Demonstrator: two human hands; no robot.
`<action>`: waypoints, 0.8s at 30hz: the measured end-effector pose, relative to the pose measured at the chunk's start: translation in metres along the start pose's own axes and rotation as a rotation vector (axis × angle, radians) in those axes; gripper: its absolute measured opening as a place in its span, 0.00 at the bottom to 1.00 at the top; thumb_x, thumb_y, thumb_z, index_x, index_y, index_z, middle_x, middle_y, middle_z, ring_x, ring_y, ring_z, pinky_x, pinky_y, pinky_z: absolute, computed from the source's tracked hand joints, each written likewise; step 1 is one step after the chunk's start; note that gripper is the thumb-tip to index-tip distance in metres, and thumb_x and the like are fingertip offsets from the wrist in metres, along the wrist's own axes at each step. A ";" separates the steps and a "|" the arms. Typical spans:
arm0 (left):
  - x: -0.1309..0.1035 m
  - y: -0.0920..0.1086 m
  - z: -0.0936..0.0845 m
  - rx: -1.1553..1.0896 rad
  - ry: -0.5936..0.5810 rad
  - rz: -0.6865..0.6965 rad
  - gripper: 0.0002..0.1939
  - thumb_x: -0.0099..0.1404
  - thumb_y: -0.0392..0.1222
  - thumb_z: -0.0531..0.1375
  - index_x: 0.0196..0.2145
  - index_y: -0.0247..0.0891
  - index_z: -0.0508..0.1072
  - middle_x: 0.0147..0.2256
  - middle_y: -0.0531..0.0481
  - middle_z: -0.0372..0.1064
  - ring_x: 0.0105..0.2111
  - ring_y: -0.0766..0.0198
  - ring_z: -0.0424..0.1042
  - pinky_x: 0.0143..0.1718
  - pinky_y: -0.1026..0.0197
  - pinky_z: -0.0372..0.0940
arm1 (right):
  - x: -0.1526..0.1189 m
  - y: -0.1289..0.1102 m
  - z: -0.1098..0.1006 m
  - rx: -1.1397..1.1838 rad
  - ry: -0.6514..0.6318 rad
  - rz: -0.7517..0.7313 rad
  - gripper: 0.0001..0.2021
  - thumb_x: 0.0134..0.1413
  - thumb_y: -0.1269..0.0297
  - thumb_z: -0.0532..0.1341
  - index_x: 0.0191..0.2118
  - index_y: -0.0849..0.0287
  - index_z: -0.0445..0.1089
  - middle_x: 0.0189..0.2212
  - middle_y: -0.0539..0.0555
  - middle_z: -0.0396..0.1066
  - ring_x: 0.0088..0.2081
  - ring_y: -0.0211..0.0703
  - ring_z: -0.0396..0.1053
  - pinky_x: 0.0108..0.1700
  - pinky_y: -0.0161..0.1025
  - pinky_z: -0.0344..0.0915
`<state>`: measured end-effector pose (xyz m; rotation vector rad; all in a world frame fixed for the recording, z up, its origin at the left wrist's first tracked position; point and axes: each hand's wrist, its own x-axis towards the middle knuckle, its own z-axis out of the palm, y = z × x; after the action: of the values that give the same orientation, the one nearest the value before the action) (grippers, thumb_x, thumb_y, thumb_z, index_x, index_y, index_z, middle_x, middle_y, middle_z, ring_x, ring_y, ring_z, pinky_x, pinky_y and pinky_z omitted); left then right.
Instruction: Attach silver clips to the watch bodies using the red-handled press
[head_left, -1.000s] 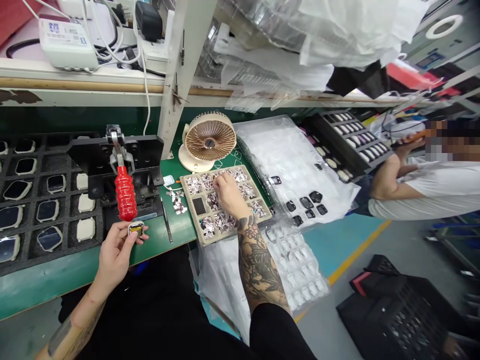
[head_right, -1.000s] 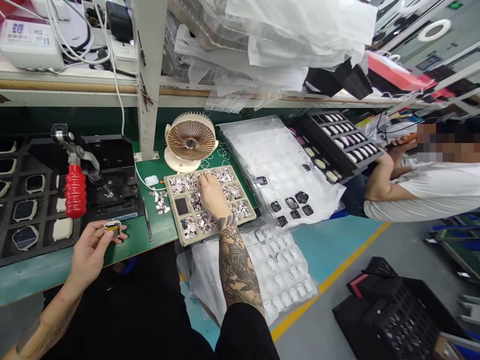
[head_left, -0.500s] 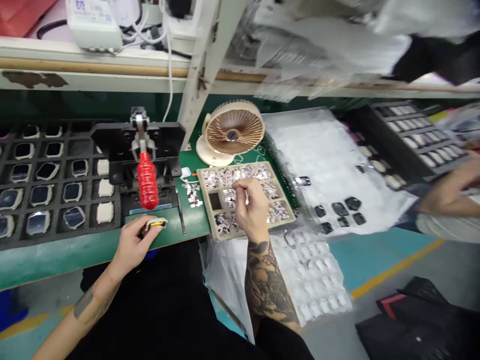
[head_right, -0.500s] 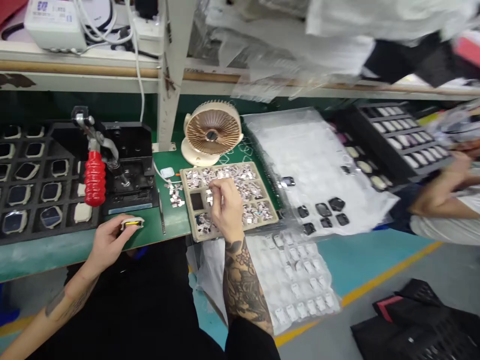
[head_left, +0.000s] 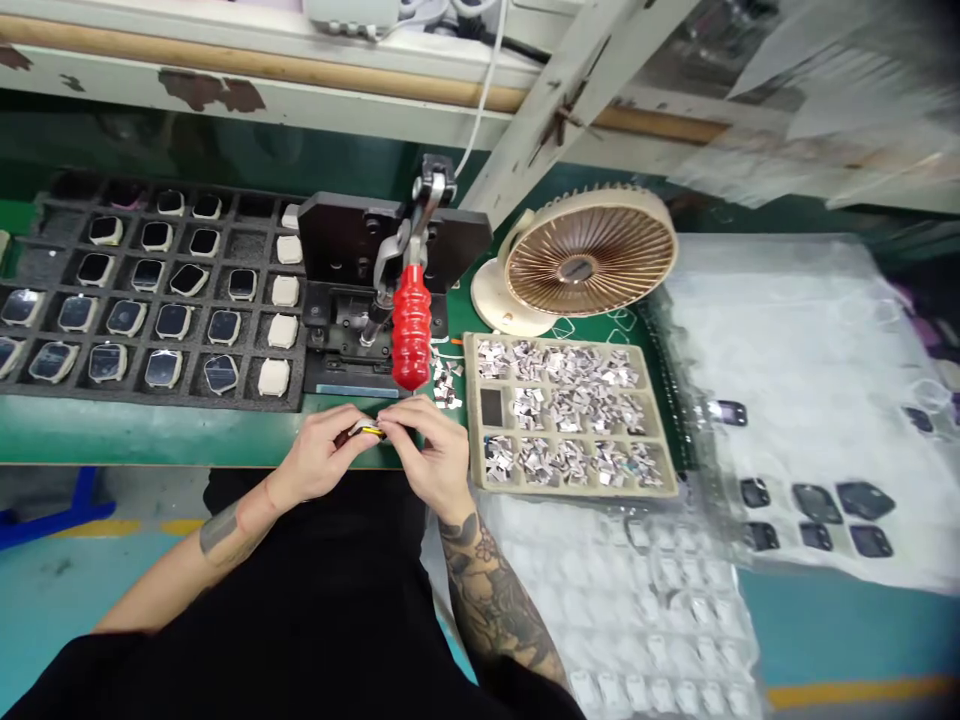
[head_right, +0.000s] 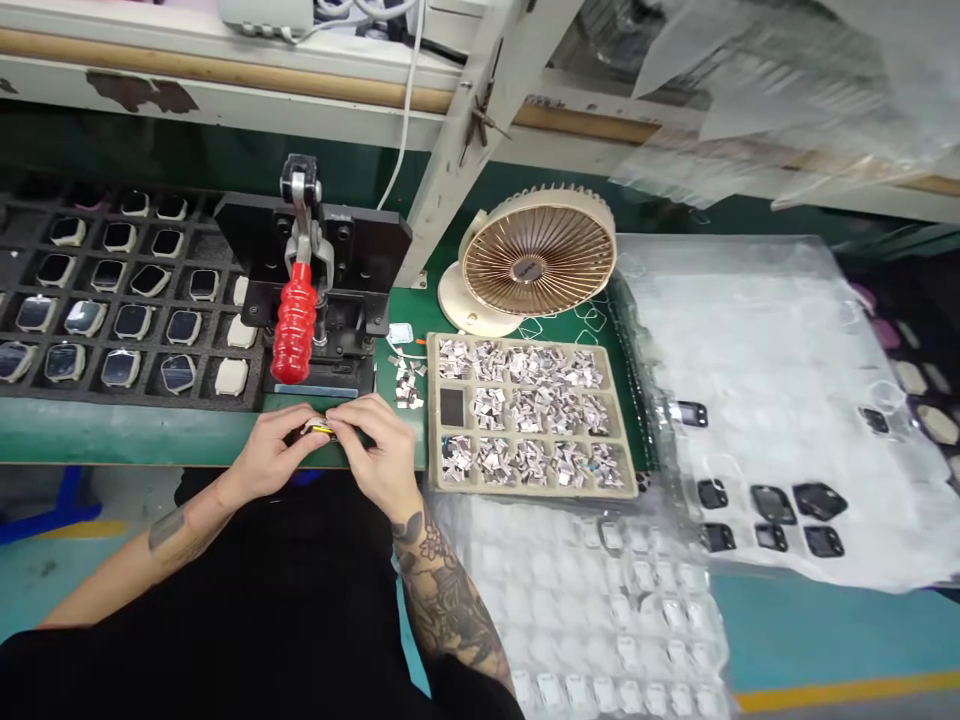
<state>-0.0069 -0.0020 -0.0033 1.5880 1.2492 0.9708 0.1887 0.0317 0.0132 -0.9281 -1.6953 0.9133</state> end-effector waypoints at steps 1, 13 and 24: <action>0.000 0.000 0.000 -0.001 0.000 -0.001 0.13 0.79 0.48 0.64 0.37 0.38 0.77 0.31 0.53 0.67 0.31 0.64 0.65 0.36 0.60 0.59 | 0.001 0.000 -0.001 -0.007 -0.007 0.002 0.09 0.69 0.72 0.68 0.47 0.50 0.83 0.39 0.52 0.83 0.41 0.45 0.78 0.46 0.48 0.77; 0.002 -0.005 -0.004 -0.151 0.007 -0.088 0.16 0.78 0.52 0.63 0.37 0.37 0.77 0.28 0.55 0.65 0.28 0.66 0.60 0.32 0.61 0.55 | -0.001 -0.002 -0.009 -0.135 -0.237 -0.013 0.25 0.67 0.63 0.72 0.67 0.47 0.73 0.59 0.59 0.76 0.60 0.52 0.76 0.64 0.52 0.77; 0.002 -0.007 -0.002 -0.101 0.072 -0.085 0.19 0.78 0.54 0.62 0.33 0.38 0.73 0.28 0.56 0.62 0.28 0.66 0.59 0.32 0.61 0.57 | -0.010 0.012 0.004 -0.301 -0.229 -0.215 0.27 0.71 0.71 0.64 0.72 0.48 0.67 0.57 0.61 0.77 0.59 0.55 0.76 0.61 0.56 0.79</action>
<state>-0.0101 0.0007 -0.0089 1.4216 1.2859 1.0290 0.1894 0.0277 -0.0026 -0.8366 -2.1259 0.6494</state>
